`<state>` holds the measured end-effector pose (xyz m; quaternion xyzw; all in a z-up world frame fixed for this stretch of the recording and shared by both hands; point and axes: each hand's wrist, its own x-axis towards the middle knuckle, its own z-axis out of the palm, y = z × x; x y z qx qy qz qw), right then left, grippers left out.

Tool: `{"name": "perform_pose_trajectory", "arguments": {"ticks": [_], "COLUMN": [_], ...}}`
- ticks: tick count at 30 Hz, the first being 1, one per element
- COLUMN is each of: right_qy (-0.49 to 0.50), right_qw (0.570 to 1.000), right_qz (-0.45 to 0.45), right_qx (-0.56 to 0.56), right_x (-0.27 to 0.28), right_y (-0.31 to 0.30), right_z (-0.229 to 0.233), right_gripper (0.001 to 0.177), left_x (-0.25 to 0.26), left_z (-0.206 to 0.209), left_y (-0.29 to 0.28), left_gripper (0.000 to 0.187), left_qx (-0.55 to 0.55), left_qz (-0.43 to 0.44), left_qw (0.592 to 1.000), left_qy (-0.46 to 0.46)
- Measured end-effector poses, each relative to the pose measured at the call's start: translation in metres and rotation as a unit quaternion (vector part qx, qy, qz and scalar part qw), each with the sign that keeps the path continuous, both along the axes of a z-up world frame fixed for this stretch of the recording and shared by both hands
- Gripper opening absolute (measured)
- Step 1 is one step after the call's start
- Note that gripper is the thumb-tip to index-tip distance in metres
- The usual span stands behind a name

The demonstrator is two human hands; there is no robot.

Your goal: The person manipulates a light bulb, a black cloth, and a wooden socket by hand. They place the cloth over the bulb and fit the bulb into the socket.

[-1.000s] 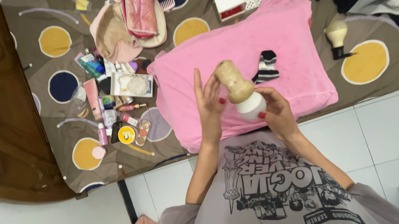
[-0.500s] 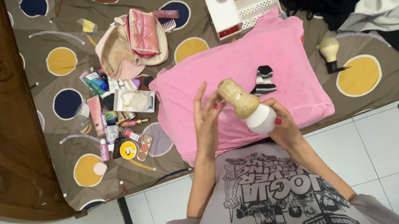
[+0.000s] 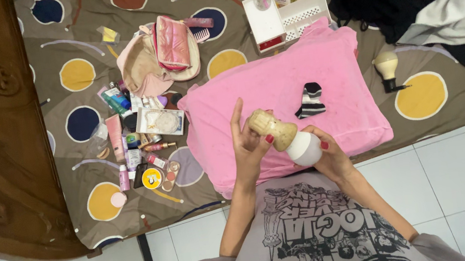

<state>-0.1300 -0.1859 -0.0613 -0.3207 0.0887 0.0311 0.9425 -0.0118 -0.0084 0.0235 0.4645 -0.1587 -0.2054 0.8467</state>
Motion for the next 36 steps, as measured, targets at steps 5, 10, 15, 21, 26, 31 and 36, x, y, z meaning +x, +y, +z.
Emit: {"name": "perform_pose_trajectory", "arguments": {"ticks": [5,10,15,21,26,31,36], "right_qy": [-0.021,-0.146,-0.196,-0.116,-0.058,0.023,-0.005], "right_qw": [0.998,0.884,0.745,0.7,0.827,0.943,0.975], "right_qz": [-0.046,-0.175,-0.228,-0.25,-0.261,-0.284,-0.216], "right_qx": [-0.03,-0.41,-0.596,-0.659,-0.495,-0.169,-0.055], "right_x": [0.002,0.006,0.017,0.005,-0.016,-0.026,-0.026], "right_y": [0.007,0.014,0.027,0.038,0.026,0.014,0.009], "right_z": [0.014,0.038,0.065,0.062,0.047,0.029,0.027], "right_gripper": [0.082,0.086,0.088,0.072,0.072,0.068,0.081], "left_x": [0.0,0.008,0.01,0.007,0.004,0.004,0.011], "left_z": [-0.009,-0.022,-0.03,-0.038,-0.037,-0.027,-0.018], "left_y": [0.003,0.01,0.01,-0.005,-0.016,-0.015,-0.007], "left_gripper": [0.101,0.09,0.088,0.09,0.092,0.092,0.09], "left_qx": [0.004,-0.039,0.024,0.036,0.032,0.068,0.032], "left_qz": [0.061,0.121,0.128,0.058,-0.013,-0.052,-0.07], "left_qw": [0.997,0.982,0.981,0.989,0.994,0.995,0.996], "left_qy": [0.042,0.137,0.141,0.127,0.108,0.047,0.046]}}
